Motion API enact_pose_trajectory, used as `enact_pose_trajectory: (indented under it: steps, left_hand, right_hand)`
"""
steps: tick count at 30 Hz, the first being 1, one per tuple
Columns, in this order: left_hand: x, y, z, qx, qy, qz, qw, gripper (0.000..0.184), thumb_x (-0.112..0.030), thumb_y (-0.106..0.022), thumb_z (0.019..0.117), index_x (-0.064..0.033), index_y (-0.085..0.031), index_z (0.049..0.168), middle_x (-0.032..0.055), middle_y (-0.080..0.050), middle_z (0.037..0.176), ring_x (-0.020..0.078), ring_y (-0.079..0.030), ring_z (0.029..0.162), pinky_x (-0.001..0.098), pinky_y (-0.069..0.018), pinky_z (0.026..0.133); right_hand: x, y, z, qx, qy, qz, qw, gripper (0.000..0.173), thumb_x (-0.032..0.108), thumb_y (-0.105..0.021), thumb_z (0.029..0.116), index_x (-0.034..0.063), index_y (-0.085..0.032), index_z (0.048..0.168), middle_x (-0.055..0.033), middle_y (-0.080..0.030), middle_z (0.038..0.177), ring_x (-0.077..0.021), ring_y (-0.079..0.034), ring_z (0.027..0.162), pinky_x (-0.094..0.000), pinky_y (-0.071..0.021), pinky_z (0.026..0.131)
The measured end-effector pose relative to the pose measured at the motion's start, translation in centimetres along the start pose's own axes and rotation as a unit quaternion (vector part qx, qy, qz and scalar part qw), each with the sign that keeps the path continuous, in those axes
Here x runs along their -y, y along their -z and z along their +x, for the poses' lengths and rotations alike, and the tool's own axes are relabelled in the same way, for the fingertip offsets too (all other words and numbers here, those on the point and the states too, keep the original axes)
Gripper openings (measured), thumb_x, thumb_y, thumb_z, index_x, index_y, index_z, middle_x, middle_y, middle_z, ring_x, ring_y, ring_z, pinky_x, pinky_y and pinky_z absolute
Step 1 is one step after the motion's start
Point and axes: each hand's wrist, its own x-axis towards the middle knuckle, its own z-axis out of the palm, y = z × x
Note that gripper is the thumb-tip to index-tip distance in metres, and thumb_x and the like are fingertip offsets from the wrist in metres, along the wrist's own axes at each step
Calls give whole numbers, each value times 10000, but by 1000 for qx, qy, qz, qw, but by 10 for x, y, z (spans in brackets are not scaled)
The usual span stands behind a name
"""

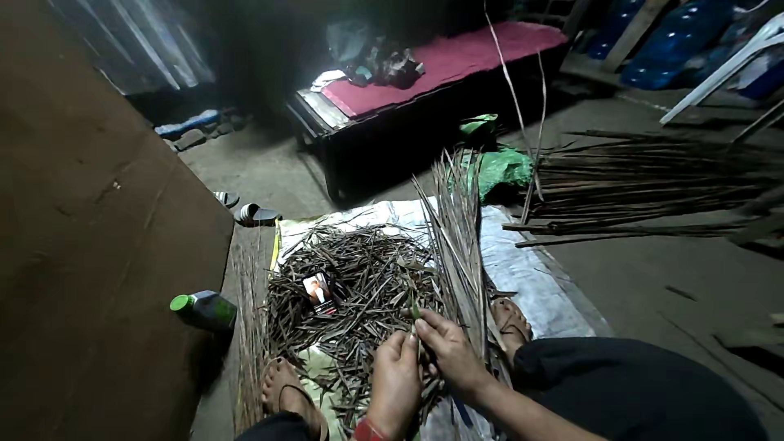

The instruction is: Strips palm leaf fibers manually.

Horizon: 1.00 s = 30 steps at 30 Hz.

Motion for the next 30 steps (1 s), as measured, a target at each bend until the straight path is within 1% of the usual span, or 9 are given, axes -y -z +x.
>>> enact_pose_trajectory:
  steps: [2, 5, 10, 12, 14, 17, 20, 26, 30]
  left_hand:
    - [3, -3, -5, 18, 1, 8, 1000, 281, -102, -410, 1097, -33, -605, 907, -47, -499, 633, 7, -395, 459, 169, -362, 447]
    - [7, -3, -6, 27, -1, 17, 999, 280, -111, -410, 1096, -51, -588, 889, -52, -456, 607, 18, -376, 448, 179, -351, 440]
    - [4, 6, 5, 10, 11, 9, 1000, 266, -134, -427, 1106, -33, -574, 907, -29, -491, 619, 29, -417, 448, 182, -384, 437]
    - [4, 6, 7, 4, 8, -7, 1000, 247, -143, -434, 1107, -23, -591, 960, -23, -521, 617, 32, -453, 449, 186, -415, 442]
    - [2, 6, 6, 5, 5, -33, 999, 237, -142, -440, 1107, 10, -622, 1095, -9, -557, 624, 39, -487, 449, 190, -440, 434]
    - [-3, 8, 1, 33, 18, -37, 999, 224, -125, -415, 1112, -13, -574, 1001, -3, -570, 586, 50, -541, 454, 195, -483, 452]
    - [-7, 10, -7, 57, 36, -20, 998, 210, -98, -411, 1106, -9, -573, 1005, 1, -583, 585, 65, -573, 461, 206, -513, 466]
    - [-7, 10, -2, 17, 78, -39, 996, 269, -131, -392, 1119, -26, -568, 946, -35, -455, 522, 25, -422, 388, 162, -379, 384]
    - [-7, 8, -2, -4, 70, -49, 996, 279, -131, -393, 1119, -24, -570, 932, -42, -439, 513, 15, -394, 379, 157, -352, 375]
  right_hand:
    - [3, 7, 12, -30, 2, -11, 999, 342, 98, -377, 1096, -25, -565, 1354, 28, -559, 766, -7, -450, 501, -184, -414, 466]
    - [6, 21, 28, -51, -11, 39, 998, 363, 108, -319, 1113, -40, -497, 1392, 62, -446, 623, -35, -429, 465, -202, -409, 457]
    - [13, 21, 8, 64, -62, 42, 995, 402, 173, -312, 1099, 1, -486, 1418, 66, -465, 609, -30, -427, 446, -195, -395, 430]
    - [12, 18, 1, 107, -80, 36, 990, 379, 177, -332, 1093, 11, -530, 1369, 69, -465, 619, -26, -423, 453, -192, -396, 438]
    - [11, 17, 0, 119, -88, 40, 988, 313, 172, -367, 1095, 29, -578, 1277, 66, -479, 633, -22, -436, 463, -185, -408, 449]
    - [14, 19, 4, 91, -67, 41, 993, 289, 144, -409, 1090, 21, -600, 1269, 61, -501, 650, -20, -445, 468, -179, -413, 445]
    - [18, 26, 12, 49, -44, 38, 997, 306, 133, -391, 1098, 7, -581, 1302, 65, -466, 613, -24, -431, 452, -184, -405, 441]
    - [4, 23, 1, 87, 3, -32, 996, 354, 143, -407, 1067, -14, -539, 1356, 58, -517, 709, -20, -455, 514, -197, -421, 488]
    - [-5, 15, -2, 69, 38, -54, 995, 340, 125, -434, 1058, -30, -558, 1335, 43, -539, 750, -11, -443, 532, -195, -411, 506]
